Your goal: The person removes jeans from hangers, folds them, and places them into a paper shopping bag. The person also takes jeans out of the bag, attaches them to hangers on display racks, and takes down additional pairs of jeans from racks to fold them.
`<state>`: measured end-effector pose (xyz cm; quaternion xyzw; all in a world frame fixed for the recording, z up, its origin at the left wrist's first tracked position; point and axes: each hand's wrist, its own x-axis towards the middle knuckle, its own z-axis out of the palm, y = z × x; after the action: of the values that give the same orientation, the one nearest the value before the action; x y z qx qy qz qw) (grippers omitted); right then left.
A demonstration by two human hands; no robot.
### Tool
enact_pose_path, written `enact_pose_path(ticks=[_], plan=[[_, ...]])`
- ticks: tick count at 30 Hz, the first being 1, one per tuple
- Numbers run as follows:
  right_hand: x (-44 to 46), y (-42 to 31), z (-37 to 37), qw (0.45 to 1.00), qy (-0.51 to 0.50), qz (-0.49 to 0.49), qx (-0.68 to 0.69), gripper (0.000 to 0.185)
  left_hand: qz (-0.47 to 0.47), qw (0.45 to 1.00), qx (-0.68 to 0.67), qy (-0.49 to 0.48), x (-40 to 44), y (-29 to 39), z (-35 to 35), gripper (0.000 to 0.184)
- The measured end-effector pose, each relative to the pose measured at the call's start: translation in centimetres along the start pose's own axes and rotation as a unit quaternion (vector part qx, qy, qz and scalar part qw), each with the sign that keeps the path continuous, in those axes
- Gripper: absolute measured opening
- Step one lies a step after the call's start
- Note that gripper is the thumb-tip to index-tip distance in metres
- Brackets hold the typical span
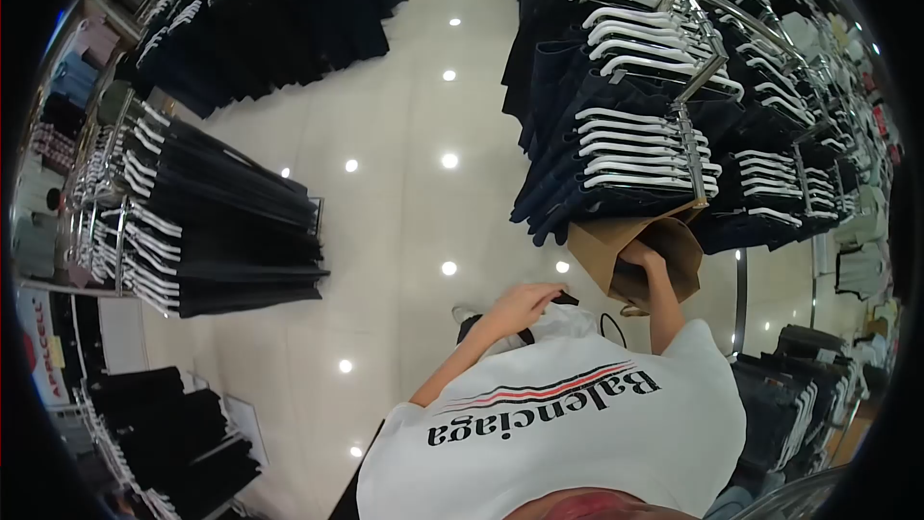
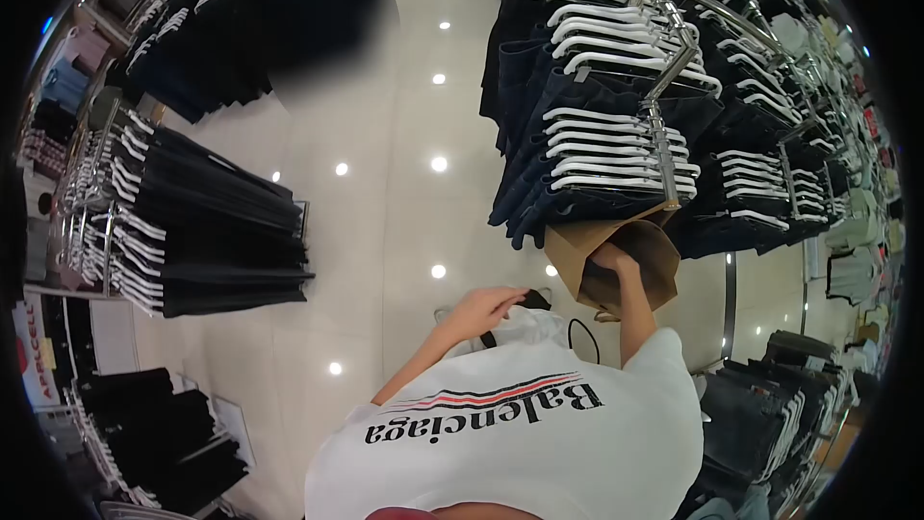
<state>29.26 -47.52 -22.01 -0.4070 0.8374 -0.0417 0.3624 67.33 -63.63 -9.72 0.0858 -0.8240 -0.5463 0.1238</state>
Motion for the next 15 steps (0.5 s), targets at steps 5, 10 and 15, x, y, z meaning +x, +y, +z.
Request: enact_pose_path(ticks=[5,10,15], plan=[[-10.9,-4.4,-6.0,0.986,0.164,0.0,0.012,0.037,0.007,0.998,0.056,0.026,-0.2,-0.5,-7.0,0.03],[-16.6,-17.0,-13.0,0.869,0.486,-0.019,0.092,0.031,-0.051,0.997,-0.037,0.033,2.8,-1.7,-10.7,0.029],[-9.6,-25.5,-14.0,0.74,0.626,-0.192,0.154,0.037,-0.042,0.992,-0.065,0.095,5.0,-2.2,-15.1,0.02]])
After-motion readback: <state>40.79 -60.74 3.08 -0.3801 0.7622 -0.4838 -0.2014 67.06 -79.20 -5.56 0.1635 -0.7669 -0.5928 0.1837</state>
